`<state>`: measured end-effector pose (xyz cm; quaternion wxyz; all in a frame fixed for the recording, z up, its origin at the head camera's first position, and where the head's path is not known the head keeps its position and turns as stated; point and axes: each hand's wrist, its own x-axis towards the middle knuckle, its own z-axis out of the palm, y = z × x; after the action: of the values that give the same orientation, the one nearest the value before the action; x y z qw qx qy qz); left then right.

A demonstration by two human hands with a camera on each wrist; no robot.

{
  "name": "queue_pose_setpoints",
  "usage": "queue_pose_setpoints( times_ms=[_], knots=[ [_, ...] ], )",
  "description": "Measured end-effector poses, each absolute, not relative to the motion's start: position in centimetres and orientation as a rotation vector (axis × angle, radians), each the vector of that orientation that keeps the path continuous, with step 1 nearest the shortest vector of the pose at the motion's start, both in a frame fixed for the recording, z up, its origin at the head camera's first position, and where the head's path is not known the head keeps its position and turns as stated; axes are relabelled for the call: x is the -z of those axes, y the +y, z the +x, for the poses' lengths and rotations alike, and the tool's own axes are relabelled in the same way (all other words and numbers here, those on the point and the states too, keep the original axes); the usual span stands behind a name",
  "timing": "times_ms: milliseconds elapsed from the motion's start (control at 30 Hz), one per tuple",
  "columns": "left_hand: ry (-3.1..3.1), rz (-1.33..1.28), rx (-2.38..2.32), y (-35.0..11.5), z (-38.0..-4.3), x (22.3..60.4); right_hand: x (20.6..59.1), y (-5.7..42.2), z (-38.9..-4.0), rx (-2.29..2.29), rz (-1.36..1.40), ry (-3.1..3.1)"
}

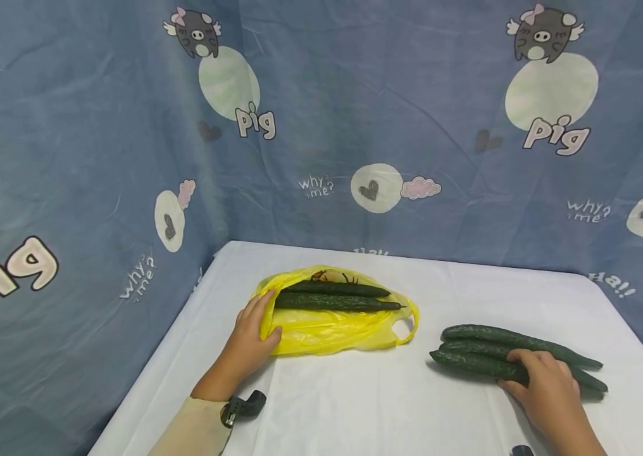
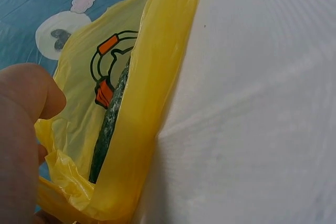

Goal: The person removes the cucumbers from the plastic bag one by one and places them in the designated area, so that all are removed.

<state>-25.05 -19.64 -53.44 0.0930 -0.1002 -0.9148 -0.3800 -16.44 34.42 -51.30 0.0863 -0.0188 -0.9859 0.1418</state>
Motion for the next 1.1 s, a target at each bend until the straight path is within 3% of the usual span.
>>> queue_pose_setpoints(
  times_ms=[667,1100],
  knots=[
    [-2.706,-0.317,1.138,-19.8,-25.0,53.3,50.6,35.9,-16.7,-0.478,0.021,-3.082],
    [-2.727,-0.293,1.15,-20.0,-24.8,53.2,49.4,32.3,-16.5,-0.479,0.137,-3.002]
  ],
)
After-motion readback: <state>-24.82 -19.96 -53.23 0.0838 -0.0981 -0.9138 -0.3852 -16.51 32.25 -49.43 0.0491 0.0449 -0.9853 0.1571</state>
